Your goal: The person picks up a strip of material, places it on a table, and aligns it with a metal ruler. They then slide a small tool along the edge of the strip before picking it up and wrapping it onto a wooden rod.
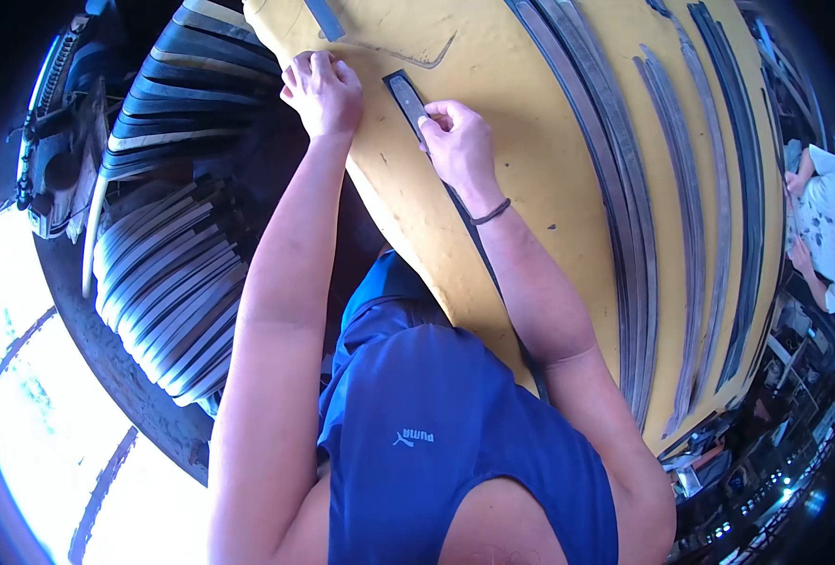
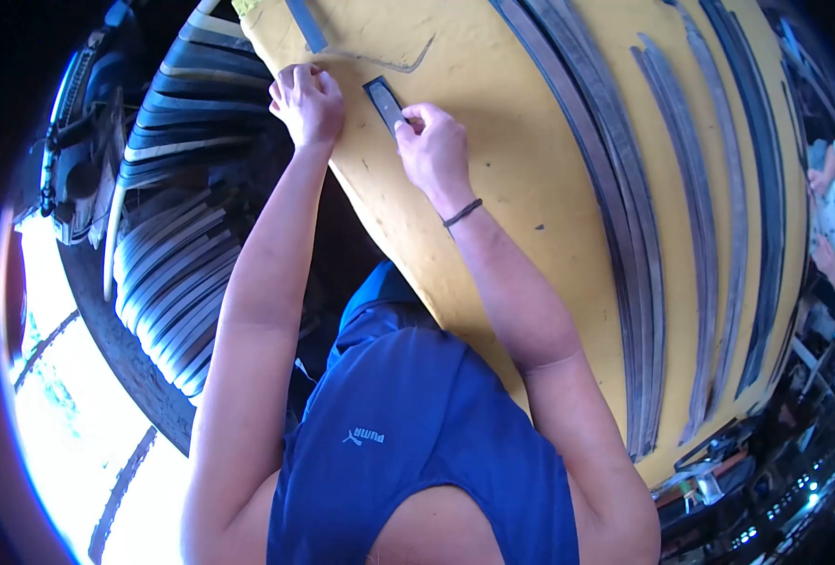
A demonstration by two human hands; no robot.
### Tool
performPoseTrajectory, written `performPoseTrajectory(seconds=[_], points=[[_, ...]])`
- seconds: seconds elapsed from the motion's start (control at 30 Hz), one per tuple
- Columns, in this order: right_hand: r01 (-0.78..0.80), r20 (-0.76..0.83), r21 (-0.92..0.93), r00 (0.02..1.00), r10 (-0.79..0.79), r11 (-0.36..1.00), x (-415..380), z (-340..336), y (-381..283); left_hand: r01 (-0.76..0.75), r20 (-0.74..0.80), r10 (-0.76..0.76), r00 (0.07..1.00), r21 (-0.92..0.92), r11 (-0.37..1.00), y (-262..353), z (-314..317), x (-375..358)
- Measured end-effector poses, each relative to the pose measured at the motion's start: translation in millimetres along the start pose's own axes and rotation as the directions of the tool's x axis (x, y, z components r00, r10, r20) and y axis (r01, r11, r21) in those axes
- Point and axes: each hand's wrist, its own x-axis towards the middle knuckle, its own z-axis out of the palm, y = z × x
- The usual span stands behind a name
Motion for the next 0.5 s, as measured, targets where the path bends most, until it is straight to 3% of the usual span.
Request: performPoseTrajectory(seconds=[0.5], points=[[0.007, -0.014, 0.028, 1.0, -0.007, 1.0, 0.3, 1.9, 1.3, 0.03, 0.064, -0.034, 0.997, 0.062, 0.998, 1.7, -2.4, 2.1]])
